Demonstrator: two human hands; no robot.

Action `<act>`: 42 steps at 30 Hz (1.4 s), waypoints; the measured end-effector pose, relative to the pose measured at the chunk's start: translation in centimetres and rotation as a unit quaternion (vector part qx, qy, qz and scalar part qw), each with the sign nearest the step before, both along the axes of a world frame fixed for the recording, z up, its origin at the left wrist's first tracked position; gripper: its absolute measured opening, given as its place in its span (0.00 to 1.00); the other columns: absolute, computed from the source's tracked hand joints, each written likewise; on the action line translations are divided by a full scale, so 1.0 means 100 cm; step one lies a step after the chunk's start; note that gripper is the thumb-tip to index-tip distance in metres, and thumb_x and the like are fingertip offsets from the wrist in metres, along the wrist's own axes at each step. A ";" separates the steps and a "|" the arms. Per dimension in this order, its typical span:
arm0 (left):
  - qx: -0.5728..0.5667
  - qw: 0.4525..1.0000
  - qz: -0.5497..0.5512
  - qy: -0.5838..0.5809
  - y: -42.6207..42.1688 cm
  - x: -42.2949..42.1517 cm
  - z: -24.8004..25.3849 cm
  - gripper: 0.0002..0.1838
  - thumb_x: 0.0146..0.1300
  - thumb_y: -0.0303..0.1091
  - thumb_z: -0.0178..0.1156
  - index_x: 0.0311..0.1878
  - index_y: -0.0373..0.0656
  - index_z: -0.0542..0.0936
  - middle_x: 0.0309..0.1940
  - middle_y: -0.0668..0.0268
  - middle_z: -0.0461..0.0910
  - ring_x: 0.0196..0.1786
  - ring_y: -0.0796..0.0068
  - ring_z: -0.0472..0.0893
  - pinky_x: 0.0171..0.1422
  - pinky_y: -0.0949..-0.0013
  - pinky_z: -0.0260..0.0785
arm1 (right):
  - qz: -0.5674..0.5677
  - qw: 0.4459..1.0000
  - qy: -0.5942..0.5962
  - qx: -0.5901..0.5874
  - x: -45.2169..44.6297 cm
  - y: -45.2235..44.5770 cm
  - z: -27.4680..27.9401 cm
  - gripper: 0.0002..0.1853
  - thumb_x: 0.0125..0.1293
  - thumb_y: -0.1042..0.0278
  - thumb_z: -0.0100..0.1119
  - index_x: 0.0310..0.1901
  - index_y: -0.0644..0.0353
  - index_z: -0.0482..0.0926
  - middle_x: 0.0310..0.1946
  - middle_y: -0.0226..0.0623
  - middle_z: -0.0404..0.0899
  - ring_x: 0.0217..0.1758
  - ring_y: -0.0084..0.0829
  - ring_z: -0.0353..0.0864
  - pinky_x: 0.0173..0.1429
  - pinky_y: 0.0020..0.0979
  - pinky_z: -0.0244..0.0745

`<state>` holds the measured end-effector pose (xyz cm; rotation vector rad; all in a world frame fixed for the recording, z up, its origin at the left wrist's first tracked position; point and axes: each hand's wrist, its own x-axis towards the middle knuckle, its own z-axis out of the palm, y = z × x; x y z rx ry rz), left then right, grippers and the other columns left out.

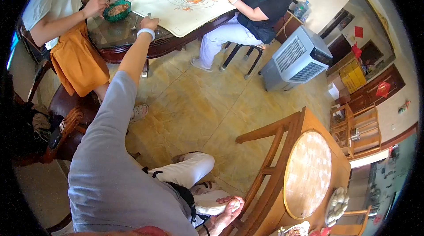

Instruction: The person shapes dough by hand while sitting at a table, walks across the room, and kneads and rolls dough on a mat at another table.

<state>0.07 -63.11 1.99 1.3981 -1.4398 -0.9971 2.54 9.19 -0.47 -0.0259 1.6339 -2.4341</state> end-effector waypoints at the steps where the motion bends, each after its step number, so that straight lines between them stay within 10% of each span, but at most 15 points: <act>1: -0.011 1.000 -0.005 -0.006 -0.002 0.000 -0.004 0.33 0.49 0.38 0.61 0.61 0.35 0.72 0.65 0.41 0.62 0.68 0.47 0.65 0.72 0.60 0.58 | 0.002 1.000 0.001 -0.004 0.000 0.000 -0.001 0.20 0.62 0.59 0.65 0.47 0.59 0.68 0.26 0.34 0.71 0.28 0.27 0.73 0.35 0.29 0.74; 4: -0.029 0.999 -0.018 -0.041 0.012 0.002 -0.002 0.32 0.50 0.38 0.60 0.61 0.39 0.73 0.66 0.45 0.61 0.68 0.49 0.65 0.72 0.60 0.58 | 0.003 1.000 -0.001 -0.008 0.001 0.002 -0.006 0.20 0.62 0.60 0.66 0.47 0.59 0.68 0.26 0.34 0.71 0.28 0.27 0.73 0.35 0.30 0.74; 7: -0.155 0.978 0.091 -0.101 0.014 -0.005 -0.014 0.20 0.49 0.37 0.61 0.45 0.38 0.84 0.37 0.52 0.84 0.45 0.55 0.83 0.55 0.60 0.73 | 0.003 1.000 -0.002 -0.011 0.003 0.004 -0.006 0.20 0.62 0.59 0.66 0.47 0.59 0.68 0.26 0.34 0.71 0.28 0.27 0.73 0.35 0.30 0.74; 17: -0.265 0.944 0.107 -0.166 0.021 0.033 0.015 0.13 0.58 0.33 0.55 0.42 0.43 0.85 0.42 0.51 0.82 0.48 0.49 0.81 0.56 0.54 0.72 | 0.003 1.000 0.000 0.011 0.008 0.005 -0.003 0.17 0.64 0.57 0.63 0.45 0.57 0.69 0.27 0.32 0.70 0.28 0.25 0.71 0.36 0.29 0.73; 25: -0.129 0.954 0.036 -0.269 0.012 0.079 0.017 0.12 0.55 0.30 0.61 0.42 0.44 0.86 0.43 0.52 0.83 0.49 0.54 0.82 0.57 0.58 0.72 | -0.002 1.000 -0.010 -0.008 0.006 -0.001 -0.008 0.18 0.62 0.60 0.65 0.46 0.59 0.69 0.27 0.34 0.73 0.27 0.27 0.74 0.36 0.31 0.75; 29: 0.000 1.000 -0.009 0.006 -0.012 0.081 0.002 0.14 0.61 0.25 0.57 0.50 0.40 0.82 0.37 0.57 0.85 0.35 0.66 0.86 0.36 0.67 0.80 | 0.002 1.000 -0.008 0.006 0.004 -0.002 -0.006 0.18 0.62 0.59 0.66 0.46 0.58 0.69 0.27 0.34 0.73 0.27 0.26 0.74 0.37 0.31 0.75; 32: -0.004 0.999 -0.032 0.007 0.018 0.080 0.022 0.15 0.64 0.23 0.53 0.53 0.40 0.80 0.34 0.61 0.83 0.29 0.72 0.85 0.29 0.75 0.79 | 0.014 1.000 -0.003 0.009 0.002 -0.002 -0.004 0.18 0.62 0.59 0.65 0.46 0.58 0.69 0.27 0.34 0.73 0.28 0.26 0.74 0.37 0.30 0.74; 40: 0.018 0.984 -0.101 0.144 0.015 0.074 -0.008 0.15 0.67 0.30 0.53 0.55 0.42 0.77 0.43 0.63 0.81 0.37 0.62 0.84 0.38 0.65 0.79 | -0.011 0.999 -0.045 0.006 0.003 0.005 -0.001 0.16 0.62 0.67 0.64 0.48 0.58 0.71 0.28 0.34 0.75 0.33 0.28 0.78 0.37 0.31 0.77; 42: -0.292 0.916 -0.070 -0.266 0.061 0.046 -0.011 0.14 0.68 0.33 0.52 0.53 0.43 0.80 0.46 0.58 0.83 0.45 0.66 0.84 0.45 0.62 0.76 | -0.016 0.996 -0.081 -0.035 0.006 0.003 0.004 0.18 0.60 0.73 0.64 0.51 0.57 0.72 0.34 0.33 0.77 0.34 0.28 0.78 0.39 0.31 0.78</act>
